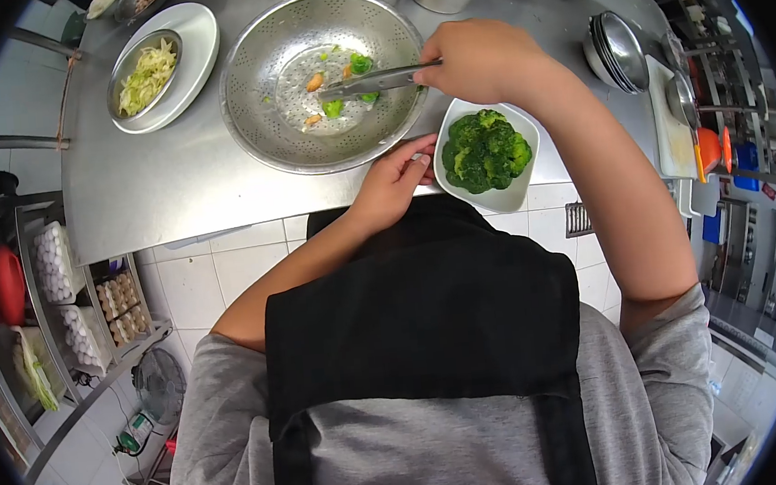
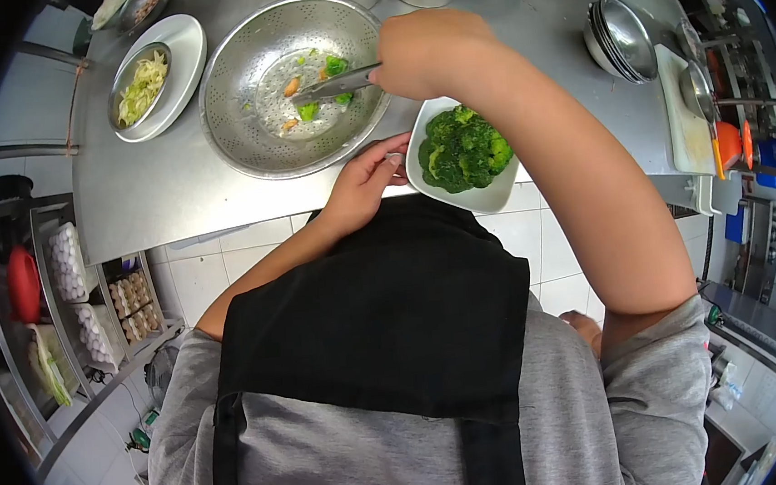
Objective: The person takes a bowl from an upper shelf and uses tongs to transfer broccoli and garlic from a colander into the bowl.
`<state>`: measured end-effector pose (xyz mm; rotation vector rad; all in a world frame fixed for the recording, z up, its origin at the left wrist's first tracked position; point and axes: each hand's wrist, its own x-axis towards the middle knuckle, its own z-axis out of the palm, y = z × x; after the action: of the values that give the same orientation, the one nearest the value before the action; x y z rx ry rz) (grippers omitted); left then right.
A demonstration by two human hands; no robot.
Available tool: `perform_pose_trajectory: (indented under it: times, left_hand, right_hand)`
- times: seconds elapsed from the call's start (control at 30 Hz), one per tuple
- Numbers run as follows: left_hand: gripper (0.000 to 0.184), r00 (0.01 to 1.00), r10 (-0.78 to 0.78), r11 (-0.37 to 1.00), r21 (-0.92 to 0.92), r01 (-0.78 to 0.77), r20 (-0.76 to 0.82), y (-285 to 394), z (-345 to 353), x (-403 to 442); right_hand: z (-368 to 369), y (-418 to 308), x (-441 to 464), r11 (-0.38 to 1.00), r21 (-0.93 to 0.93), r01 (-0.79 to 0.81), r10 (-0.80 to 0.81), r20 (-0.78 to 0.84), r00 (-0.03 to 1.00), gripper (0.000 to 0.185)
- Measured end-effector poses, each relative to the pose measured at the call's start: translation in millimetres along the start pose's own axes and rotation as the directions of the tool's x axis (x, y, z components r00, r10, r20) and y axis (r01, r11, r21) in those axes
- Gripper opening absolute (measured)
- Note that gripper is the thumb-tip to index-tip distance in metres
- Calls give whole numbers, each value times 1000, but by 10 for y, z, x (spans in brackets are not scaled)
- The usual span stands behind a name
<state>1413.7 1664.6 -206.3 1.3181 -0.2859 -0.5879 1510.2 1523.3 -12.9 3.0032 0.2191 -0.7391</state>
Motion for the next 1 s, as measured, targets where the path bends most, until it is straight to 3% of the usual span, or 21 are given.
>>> perform_pose_trajectory:
  times: [0.13, 0.2, 0.27, 0.33, 0.4, 0.47, 0.53, 0.67, 0.7, 0.87, 1.0]
  left_hand:
    - [39, 1000, -20, 1000, -3, 20, 8, -18, -27, 6]
    - [40, 999, -36, 999, -28, 36, 11, -17, -24, 37]
    - [42, 991, -132, 991, -20, 132, -12, 8, -22, 84]
    - [45, 986, -165, 986, 3, 165, -7, 69, 2, 168]
    - [49, 985, -171, 978, 112, 173, -26, 107, 42, 285]
    - [48, 982, -185, 970, 166, 177, 35, 44, 30, 381]
    - [47, 993, 105, 860, 497, -114, 46, -14, 22, 395]
    - [50, 997, -55, 945, 324, 38, 45, -61, 26, 345]
    - [53, 980, -196, 954, 242, 179, 45, 83, 71, 300]
    - [57, 971, -240, 958, 168, 234, 16, 210, 186, 225]
    - [63, 949, -316, 937, 154, 312, -1, 191, 231, 197]
  right_hand:
    - [60, 114, -99, 994, 62, 95, -87, -124, 989, 27]
    - [167, 317, -290, 977, 60, 205, -170, -359, 918, 26]
    - [278, 496, -591, 960, 228, 165, -61, -403, 913, 27]
    - [541, 728, -920, 917, 346, 200, 19, -538, 843, 27]
    - [790, 857, -1315, 865, 500, 55, 230, -490, 841, 24]
    - [1230, 960, -1624, 792, 610, 23, 386, -530, 755, 20]
    - [1647, 956, -1855, 797, 604, -8, 464, -604, 648, 19]
    - [2201, 740, -1998, 726, 685, -66, 621, -611, 490, 19]
    - [2293, 708, -2006, 742, 660, -118, 626, -619, 473, 21]
    - [2719, 583, -1994, 775, 601, -195, 623, -674, 397, 27]
    - [2924, 512, -1924, 736, 663, -136, 658, -655, 370, 29]
